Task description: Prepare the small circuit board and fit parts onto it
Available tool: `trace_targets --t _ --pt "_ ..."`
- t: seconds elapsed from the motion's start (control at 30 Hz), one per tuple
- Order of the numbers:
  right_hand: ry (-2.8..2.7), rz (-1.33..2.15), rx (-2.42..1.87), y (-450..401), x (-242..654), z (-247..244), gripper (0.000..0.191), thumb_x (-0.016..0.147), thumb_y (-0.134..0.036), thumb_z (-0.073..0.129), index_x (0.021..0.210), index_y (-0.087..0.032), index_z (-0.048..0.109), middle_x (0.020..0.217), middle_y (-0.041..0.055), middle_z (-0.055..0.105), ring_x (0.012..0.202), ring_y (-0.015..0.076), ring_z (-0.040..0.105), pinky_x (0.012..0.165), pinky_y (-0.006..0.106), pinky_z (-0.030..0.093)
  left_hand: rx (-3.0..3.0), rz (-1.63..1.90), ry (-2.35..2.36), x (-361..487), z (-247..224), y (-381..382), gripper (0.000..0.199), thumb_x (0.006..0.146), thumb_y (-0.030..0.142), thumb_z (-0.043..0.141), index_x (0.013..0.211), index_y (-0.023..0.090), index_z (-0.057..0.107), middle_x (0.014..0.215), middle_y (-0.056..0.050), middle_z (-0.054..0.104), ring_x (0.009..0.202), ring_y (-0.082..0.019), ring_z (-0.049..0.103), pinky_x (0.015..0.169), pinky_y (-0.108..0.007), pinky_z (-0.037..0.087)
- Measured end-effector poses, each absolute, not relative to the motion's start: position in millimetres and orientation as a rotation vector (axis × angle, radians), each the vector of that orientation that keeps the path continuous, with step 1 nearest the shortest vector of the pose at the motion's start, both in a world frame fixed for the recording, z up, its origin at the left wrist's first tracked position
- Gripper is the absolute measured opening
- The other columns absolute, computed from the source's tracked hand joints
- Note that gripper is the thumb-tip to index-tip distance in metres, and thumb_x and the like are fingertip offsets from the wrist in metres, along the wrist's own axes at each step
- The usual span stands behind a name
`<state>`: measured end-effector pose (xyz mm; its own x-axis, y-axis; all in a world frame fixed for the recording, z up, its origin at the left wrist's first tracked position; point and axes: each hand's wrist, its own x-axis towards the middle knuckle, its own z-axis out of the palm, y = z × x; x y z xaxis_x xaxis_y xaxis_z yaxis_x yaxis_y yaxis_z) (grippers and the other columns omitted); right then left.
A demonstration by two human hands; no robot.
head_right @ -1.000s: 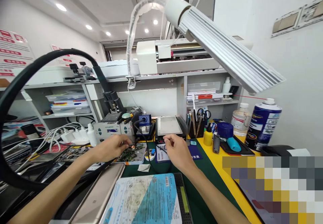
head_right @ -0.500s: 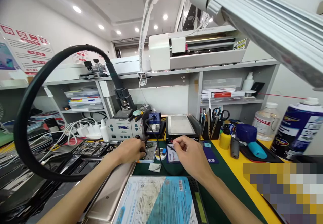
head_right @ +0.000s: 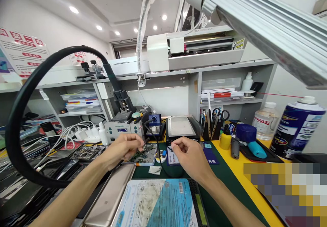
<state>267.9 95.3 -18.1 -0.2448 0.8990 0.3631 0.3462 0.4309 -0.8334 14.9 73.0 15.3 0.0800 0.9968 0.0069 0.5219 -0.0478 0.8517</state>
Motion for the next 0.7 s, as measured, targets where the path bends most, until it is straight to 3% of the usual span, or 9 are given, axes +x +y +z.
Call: trace_targets --t 0.1,0.23,0.4,0.53,0.7 --pt "-1.886 0.995 -0.991 83.5 266.6 -8.0 0.033 0.090 -0.047 0.062 0.084 -0.017 0.074 0.057 -0.0011 0.057 0.049 0.0141 0.046 0.048 0.027 0.035 1.494 0.983 1.355 34.5 17.1 48.0 0.012 0.085 0.027 0.055 0.084 0.015 0.058 0.073 -0.001 0.066 0.039 -0.003 0.030 0.038 -0.020 0.019" --pt "-1.913 1.562 -0.821 67.7 262.0 0.3 0.035 0.089 -0.048 0.067 0.078 -0.016 0.074 0.052 -0.0015 0.060 0.041 0.0099 0.043 0.044 0.023 0.036 1.358 1.079 1.229 54.3 10.9 21.8 0.018 0.082 0.033 0.063 0.083 0.016 0.058 0.072 -0.001 0.067 0.040 -0.002 0.030 0.040 -0.020 0.020" --pt "-1.889 1.551 -0.896 59.9 259.3 5.3 0.028 0.087 -0.040 0.072 0.073 -0.016 0.074 0.047 -0.0028 0.058 0.042 0.0088 0.043 0.044 0.021 0.034 1.248 1.135 1.055 53.0 2.0 12.3 0.023 0.087 0.035 0.069 0.081 0.015 0.061 0.066 0.000 0.066 0.040 -0.002 0.030 0.041 -0.020 0.021" --pt "-1.862 1.557 -0.894 59.0 259.7 7.4 0.023 0.083 -0.034 0.076 0.069 -0.017 0.070 0.054 -0.0019 0.062 0.046 0.0092 0.050 0.046 0.020 0.037 1.445 1.138 1.085 46.3 -1.4 9.5 0.021 0.087 0.031 0.070 0.103 0.019 0.066 0.086 -0.001 0.065 0.048 -0.004 0.036 0.044 -0.020 0.027" --pt "-1.829 1.602 -0.895 58.4 259.2 5.5 0.018 0.081 -0.028 0.077 0.069 -0.017 0.071 0.067 0.0011 0.070 0.049 0.0096 0.056 0.045 0.020 0.038 1.865 1.089 1.291 45.5 -9.4 2.3 0.020 0.091 0.027 0.063 0.110 0.022 0.066 0.056 0.010 0.036 0.051 -0.009 0.032 0.050 -0.022 0.030"
